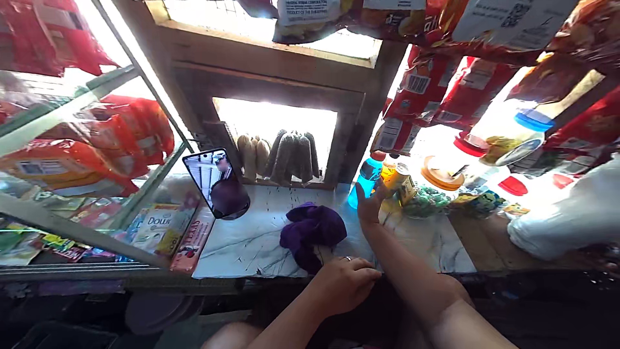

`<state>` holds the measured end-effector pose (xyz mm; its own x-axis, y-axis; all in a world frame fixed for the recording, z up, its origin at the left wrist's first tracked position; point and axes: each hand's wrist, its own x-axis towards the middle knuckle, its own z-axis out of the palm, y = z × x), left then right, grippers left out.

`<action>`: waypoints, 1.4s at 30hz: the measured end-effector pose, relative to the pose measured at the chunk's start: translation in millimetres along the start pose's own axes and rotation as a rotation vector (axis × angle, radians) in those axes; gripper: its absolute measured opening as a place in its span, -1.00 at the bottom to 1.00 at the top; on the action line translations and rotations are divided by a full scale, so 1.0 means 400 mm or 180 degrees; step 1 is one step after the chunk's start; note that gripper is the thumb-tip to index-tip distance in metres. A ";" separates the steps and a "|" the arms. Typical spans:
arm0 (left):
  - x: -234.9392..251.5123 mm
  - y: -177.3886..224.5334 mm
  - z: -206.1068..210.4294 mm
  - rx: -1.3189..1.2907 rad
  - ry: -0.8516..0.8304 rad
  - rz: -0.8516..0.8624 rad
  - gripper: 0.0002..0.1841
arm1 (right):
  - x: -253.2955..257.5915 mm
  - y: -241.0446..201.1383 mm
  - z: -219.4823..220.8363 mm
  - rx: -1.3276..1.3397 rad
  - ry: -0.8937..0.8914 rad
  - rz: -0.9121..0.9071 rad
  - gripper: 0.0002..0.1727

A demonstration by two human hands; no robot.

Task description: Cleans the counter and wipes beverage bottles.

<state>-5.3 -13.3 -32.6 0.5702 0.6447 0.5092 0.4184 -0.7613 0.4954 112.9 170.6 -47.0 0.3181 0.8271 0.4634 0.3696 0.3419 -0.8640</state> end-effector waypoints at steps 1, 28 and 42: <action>0.000 -0.001 -0.001 -0.0013 -0.0016 -0.0013 -0.72 | -0.004 0.000 -0.010 -0.0018 -0.0124 0.0003 -0.13; 0.018 -0.011 0.013 -0.0098 -0.0277 -0.0172 -0.73 | 0.088 -0.098 -0.109 -0.0547 -0.0983 0.0668 -0.32; 0.013 -0.011 0.007 -0.0151 -0.0351 -0.0167 -0.75 | 0.038 -0.053 -0.046 -0.0785 -0.0316 0.0037 -0.29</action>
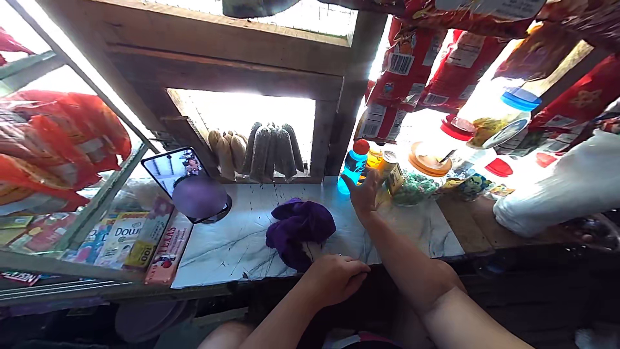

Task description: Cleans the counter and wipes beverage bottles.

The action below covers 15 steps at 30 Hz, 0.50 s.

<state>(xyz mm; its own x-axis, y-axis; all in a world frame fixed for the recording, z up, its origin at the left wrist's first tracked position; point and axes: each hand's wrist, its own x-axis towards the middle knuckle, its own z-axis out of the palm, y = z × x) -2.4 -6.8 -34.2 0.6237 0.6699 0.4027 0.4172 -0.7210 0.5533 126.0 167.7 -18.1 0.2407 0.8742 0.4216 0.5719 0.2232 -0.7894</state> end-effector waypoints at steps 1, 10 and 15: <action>0.000 0.002 -0.004 -0.0083 -0.0087 -0.0050 -0.75 | -0.005 0.004 0.002 0.0050 -0.0003 -0.0011 -0.28; 0.005 0.016 -0.024 -0.0330 -0.0848 -0.0528 -0.70 | -0.028 0.066 -0.040 0.0162 -0.0693 0.0280 -0.38; 0.008 0.017 -0.021 -0.0317 -0.0872 -0.0517 -0.69 | -0.004 0.054 -0.040 -0.0108 -0.0789 0.0407 -0.45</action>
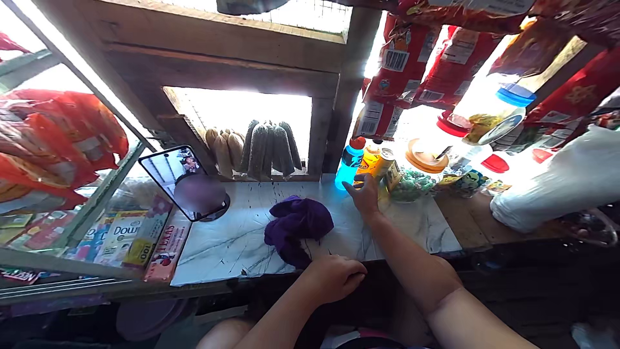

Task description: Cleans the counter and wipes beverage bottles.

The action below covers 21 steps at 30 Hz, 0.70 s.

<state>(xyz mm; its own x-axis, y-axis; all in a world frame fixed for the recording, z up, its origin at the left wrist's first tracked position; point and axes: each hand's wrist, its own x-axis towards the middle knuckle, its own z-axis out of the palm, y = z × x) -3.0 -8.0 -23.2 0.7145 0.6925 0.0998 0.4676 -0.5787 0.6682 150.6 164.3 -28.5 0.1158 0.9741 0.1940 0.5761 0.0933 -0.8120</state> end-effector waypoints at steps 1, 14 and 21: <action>0.000 -0.001 0.001 0.0004 0.0005 0.0004 -0.69 | 0.006 0.000 0.001 -0.0025 0.0017 -0.0011 -0.46; 0.001 -0.003 0.002 0.0005 0.0031 0.0008 -0.70 | 0.007 0.004 0.020 -0.0337 0.0270 -0.0063 -0.50; 0.003 -0.005 0.017 0.0045 0.0065 0.0009 -0.70 | 0.015 0.011 0.024 -0.0416 0.0204 -0.0011 -0.48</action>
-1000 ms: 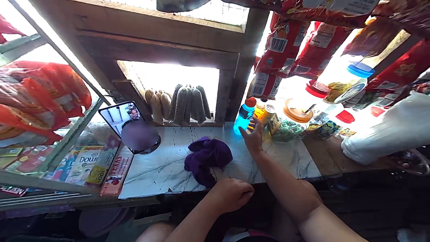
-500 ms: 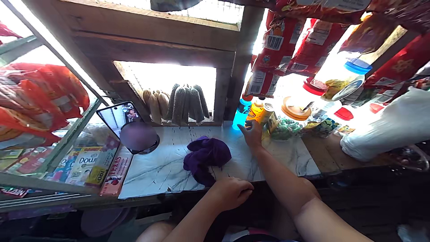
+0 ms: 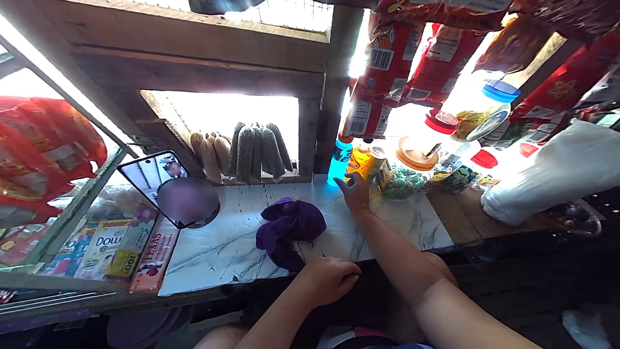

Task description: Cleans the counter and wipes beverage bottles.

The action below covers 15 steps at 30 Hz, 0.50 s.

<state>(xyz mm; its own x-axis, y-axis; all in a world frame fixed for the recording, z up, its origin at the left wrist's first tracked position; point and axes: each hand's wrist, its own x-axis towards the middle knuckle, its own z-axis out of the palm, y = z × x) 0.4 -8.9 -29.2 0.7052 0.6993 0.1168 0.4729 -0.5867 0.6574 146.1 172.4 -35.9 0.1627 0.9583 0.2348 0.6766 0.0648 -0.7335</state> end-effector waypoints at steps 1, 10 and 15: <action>-0.001 0.000 0.003 -0.0001 0.0049 0.0002 -0.71 | 0.000 0.001 0.000 0.0004 -0.0021 0.0001 -0.47; -0.013 0.000 0.003 0.0032 0.0115 0.0047 -0.72 | 0.002 0.005 0.007 0.0028 0.0012 -0.0055 -0.49; -0.020 0.011 -0.014 -0.0029 -0.0002 0.0037 -0.69 | -0.019 0.015 -0.041 0.0677 0.0430 -0.0624 -0.58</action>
<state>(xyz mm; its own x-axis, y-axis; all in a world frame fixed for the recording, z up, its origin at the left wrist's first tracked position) -6.0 -14.9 -23.2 0.7109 0.6923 0.1239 0.4600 -0.5909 0.6627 160.7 160.9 -31.6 0.1476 0.8771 0.4570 0.5415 0.3150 -0.7795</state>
